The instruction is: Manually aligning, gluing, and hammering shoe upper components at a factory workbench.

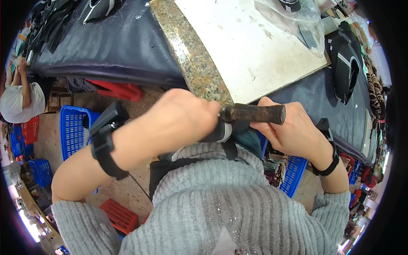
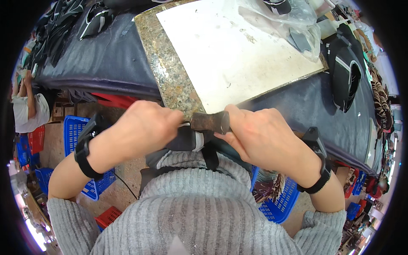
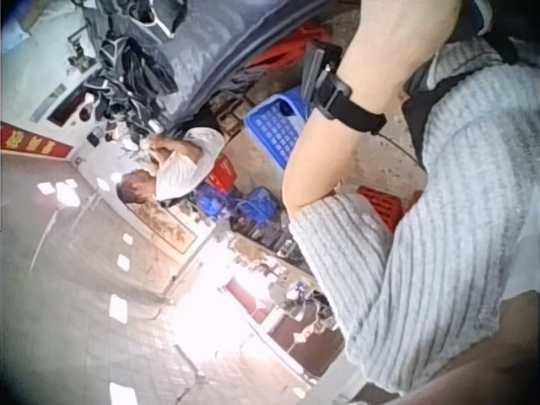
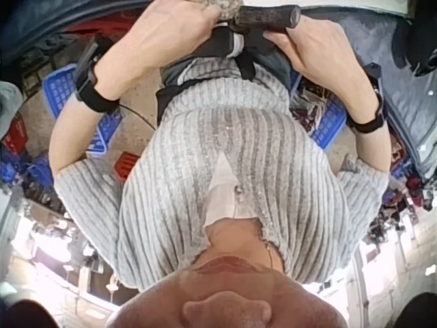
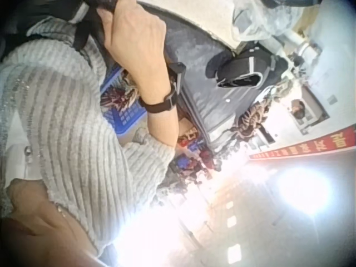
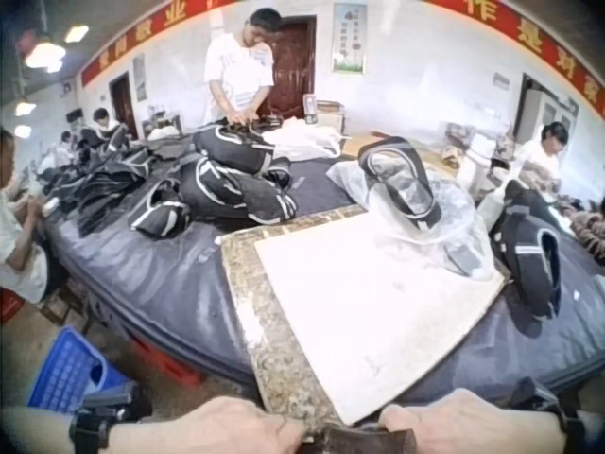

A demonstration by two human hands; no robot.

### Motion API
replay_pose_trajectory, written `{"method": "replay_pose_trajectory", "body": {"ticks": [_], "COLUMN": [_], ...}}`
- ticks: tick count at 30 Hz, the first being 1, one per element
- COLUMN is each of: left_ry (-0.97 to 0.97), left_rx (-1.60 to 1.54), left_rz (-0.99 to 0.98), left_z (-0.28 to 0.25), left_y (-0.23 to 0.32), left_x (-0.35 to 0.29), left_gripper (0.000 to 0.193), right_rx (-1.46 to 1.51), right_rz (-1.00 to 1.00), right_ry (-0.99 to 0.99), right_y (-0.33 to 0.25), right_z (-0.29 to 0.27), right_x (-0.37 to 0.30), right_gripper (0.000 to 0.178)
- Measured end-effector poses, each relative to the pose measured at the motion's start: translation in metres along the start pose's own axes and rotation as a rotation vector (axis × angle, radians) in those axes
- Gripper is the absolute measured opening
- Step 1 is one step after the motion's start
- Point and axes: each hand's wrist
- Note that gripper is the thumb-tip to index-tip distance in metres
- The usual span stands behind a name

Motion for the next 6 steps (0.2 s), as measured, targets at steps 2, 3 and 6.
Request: {"method": "replay_pose_trajectory", "body": {"ticks": [2,3,6], "left_ry": [-0.062,-0.105,-0.097], "left_rx": [-0.069,-0.067,0.037], "left_rz": [-0.049,-0.052,0.038], "left_z": [-0.004,-0.0054,-0.0057], "left_y": [-0.0077,-0.0081,-0.0034], "left_x": [-0.0078,-0.0102,-0.0094], "left_gripper": [0.006,0.009,0.011], "right_rx": [0.002,-0.005,-0.02], "right_rz": [-0.029,-0.031,-0.045], "right_ry": [0.014,0.014,0.018], "right_y": [0.0024,0.0029,0.0039], "right_z": [-0.0009,-0.0013,-0.0025], "right_x": [0.0016,0.0025,0.0041], "right_gripper": [0.028,0.029,0.03]}}
Point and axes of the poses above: each hand's wrist, its own x-axis towards the middle knuckle, its own z-axis out of the palm, y = z × x, and after that the axes turned 13 degrees about -y, right-handed
